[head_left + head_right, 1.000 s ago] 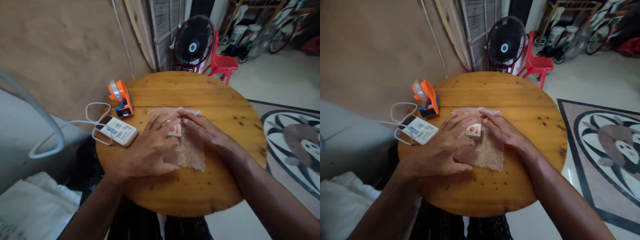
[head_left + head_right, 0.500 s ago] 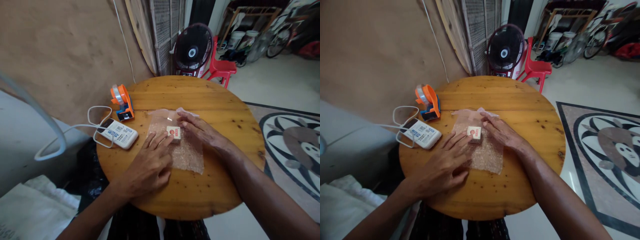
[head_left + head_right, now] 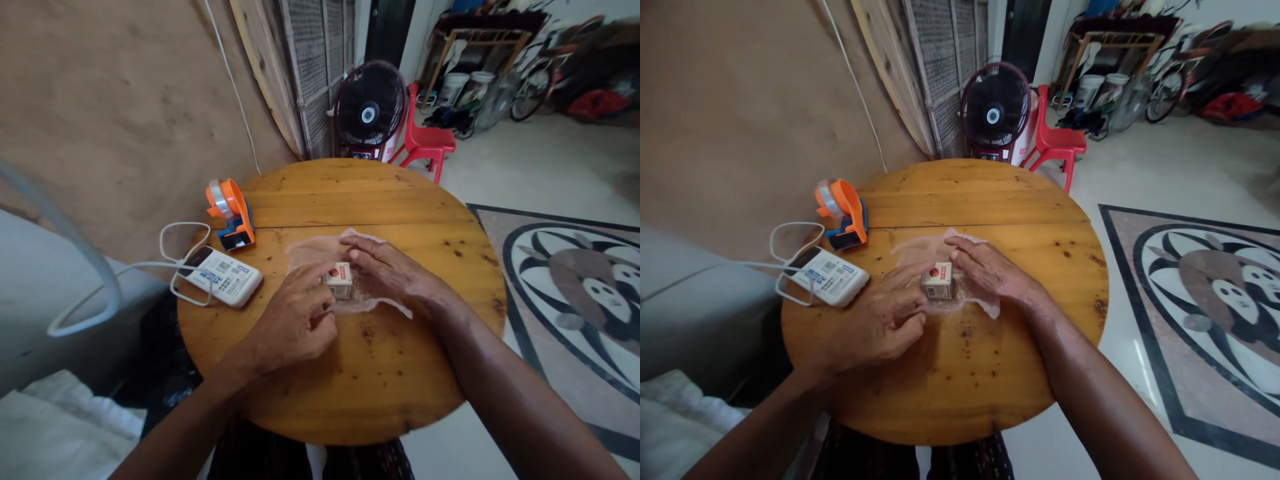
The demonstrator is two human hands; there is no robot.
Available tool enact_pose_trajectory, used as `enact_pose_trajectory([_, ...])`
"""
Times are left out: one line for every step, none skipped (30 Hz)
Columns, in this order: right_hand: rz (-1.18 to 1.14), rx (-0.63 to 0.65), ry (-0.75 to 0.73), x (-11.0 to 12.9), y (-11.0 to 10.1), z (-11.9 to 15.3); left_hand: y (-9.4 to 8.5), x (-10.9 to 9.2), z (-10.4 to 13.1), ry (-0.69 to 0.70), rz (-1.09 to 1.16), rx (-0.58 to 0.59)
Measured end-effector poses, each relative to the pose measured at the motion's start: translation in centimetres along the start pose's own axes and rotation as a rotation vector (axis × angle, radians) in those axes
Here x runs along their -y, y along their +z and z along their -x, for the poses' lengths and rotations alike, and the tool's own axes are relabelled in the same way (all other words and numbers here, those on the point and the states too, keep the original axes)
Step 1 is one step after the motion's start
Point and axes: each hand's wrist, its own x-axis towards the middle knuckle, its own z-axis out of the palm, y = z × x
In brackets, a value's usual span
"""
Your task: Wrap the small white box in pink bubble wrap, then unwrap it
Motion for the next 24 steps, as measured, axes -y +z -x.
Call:
enact_pose_trajectory([-0.004, 0.007, -0.002, -0.1, -0.1, 0.1, 0.0, 0.0, -0.3, -0.006, 0.011, -0.002])
enact_pose_trajectory([-0.007, 0.012, -0.003, -0.1, -0.1, 0.1, 0.0, 0.1, -0.5, -0.012, 0.020, -0.009])
enact_pose_trajectory([-0.010, 0.015, 0.001, -0.2, -0.2, 0.1, 0.0, 0.1, -0.7, -0.013, 0.029, -0.023])
enact_pose_trajectory([-0.011, 0.021, 0.012, -0.2, -0.2, 0.1, 0.2, 0.2, -0.9, -0.012, 0.039, -0.039])
enact_pose_trajectory([-0.012, 0.022, 0.024, -0.2, -0.2, 0.1, 0.3, 0.4, -1.1, -0.016, 0.051, -0.056])
enact_pose_trajectory([-0.014, 0.018, 0.031, -0.2, -0.2, 0.1, 0.5, 0.5, -1.2, -0.020, 0.064, -0.079])
enact_pose_trajectory([-0.018, 0.008, 0.033, -0.1, -0.2, 0.1, 0.7, 0.6, -1.3, -0.025, 0.078, -0.101])
enact_pose_trajectory([-0.023, -0.002, 0.029, 0.0, -0.2, 0.2, 0.9, 0.8, -1.4, -0.030, 0.093, -0.121])
enact_pose_trajectory([-0.026, -0.007, 0.022, 0.1, -0.2, 0.2, 1.1, 0.9, -1.4, -0.033, 0.109, -0.138])
enact_pose_trajectory([-0.028, 0.001, 0.015, 0.2, -0.3, 0.2, 1.2, 1.0, -1.4, -0.037, 0.123, -0.148])
enact_pose_trajectory([-0.032, 0.018, 0.007, 0.4, -0.3, 0.2, 1.3, 1.1, -1.3, -0.041, 0.134, -0.152])
enact_pose_trajectory([-0.042, 0.036, 0.000, 0.6, -0.3, 0.3, 1.3, 1.2, -1.2, -0.048, 0.144, -0.147])
enact_pose_trajectory([-0.061, 0.048, -0.006, 0.7, -0.3, 0.3, 1.2, 1.2, -1.1, -0.055, 0.155, -0.133])
enact_pose_trajectory([-0.090, 0.059, -0.008, 0.9, -0.4, 0.3, 1.0, 1.2, -0.9, -0.060, 0.172, -0.115])
enact_pose_trajectory([-0.125, 0.070, -0.005, 1.1, -0.4, 0.3, 0.8, 1.2, -0.7, -0.063, 0.194, -0.088])
enact_pose_trajectory([-0.161, 0.086, 0.003, 1.2, -0.5, 0.4, 0.6, 1.1, -0.6, -0.062, 0.223, -0.058])
enact_pose_trajectory([-0.193, 0.112, 0.013, 1.4, -0.5, 0.4, 0.3, 1.0, -0.5, -0.059, 0.258, -0.030])
enact_pose_trajectory([-0.219, 0.153, 0.019, 1.5, -0.6, 0.5, 0.0, 1.0, -0.4, -0.058, 0.299, -0.004])
enact_pose_trajectory([-0.240, 0.196, 0.021, 1.7, -0.7, 0.5, -0.2, 1.0, -0.3, -0.063, 0.344, 0.011])
enact_pose_trajectory([-0.251, 0.228, 0.017, 1.9, -0.7, 0.6, -0.3, 1.0, -0.3, -0.081, 0.385, 0.008])
enact_pose_trajectory([-0.243, 0.249, 0.014, 2.1, -0.8, 0.7, -0.4, 1.1, -0.3, -0.114, 0.422, -0.015])
enact_pose_trajectory([-0.213, 0.265, 0.009, 2.2, -0.8, 0.7, -0.3, 1.3, -0.3, -0.160, 0.452, -0.049])
enact_pose_trajectory([-0.161, 0.275, 0.001, 2.4, -0.8, 0.8, -0.1, 1.5, -0.2, -0.214, 0.478, -0.080])
enact_pose_trajectory([-0.095, 0.280, -0.010, 2.6, -0.7, 0.8, 0.1, 1.7, -0.2, -0.264, 0.500, -0.100])
